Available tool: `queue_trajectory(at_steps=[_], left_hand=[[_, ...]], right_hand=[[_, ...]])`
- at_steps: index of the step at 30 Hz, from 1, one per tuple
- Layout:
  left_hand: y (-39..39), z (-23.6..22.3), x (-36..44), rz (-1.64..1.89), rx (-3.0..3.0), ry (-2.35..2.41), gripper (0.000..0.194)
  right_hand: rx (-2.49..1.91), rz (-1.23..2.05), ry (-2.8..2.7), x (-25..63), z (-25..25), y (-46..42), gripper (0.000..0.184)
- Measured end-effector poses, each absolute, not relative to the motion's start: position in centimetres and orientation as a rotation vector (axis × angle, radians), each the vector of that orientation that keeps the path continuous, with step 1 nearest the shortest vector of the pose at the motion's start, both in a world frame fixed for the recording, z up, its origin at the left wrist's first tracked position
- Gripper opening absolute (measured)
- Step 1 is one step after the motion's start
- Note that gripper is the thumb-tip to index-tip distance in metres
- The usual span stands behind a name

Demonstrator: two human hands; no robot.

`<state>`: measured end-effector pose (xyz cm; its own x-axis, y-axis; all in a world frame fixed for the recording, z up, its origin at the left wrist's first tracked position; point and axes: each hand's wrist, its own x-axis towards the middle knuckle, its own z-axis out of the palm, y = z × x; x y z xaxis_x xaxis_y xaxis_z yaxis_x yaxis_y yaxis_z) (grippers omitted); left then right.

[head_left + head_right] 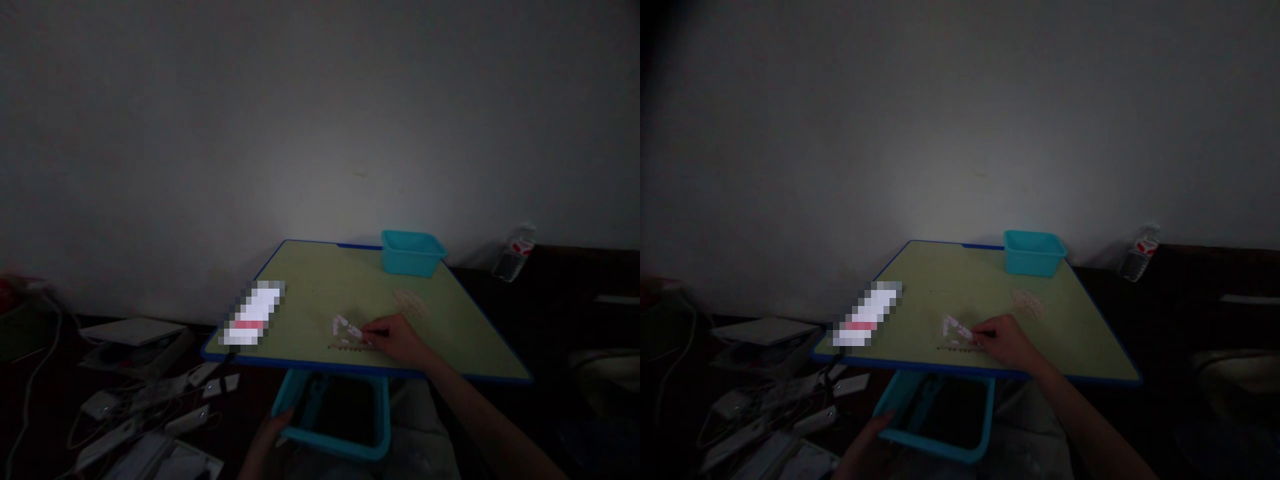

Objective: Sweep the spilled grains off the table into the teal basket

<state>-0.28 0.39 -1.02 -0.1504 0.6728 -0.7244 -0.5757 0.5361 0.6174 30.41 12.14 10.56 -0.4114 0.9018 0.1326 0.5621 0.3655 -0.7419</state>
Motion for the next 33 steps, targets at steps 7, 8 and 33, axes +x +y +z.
queue_trajectory(at_steps=[7,8,33], left_hand=[[0.0,-1.4,0.2,1.108,0.129,1.325,0.071],[0.0,-1.6,0.2,1.103,0.129,1.330,0.072],[-0.2,-0.1,-0.8,1.155,0.152,1.312,0.058]], right_hand=[[-1.249,0.872,-2.112,29.7,11.3,9.5,0.026],[-1.248,0.875,-2.117,29.5,11.4,9.2,0.026],[-1.185,0.910,-2.131,27.4,11.4,9.7,0.024]])
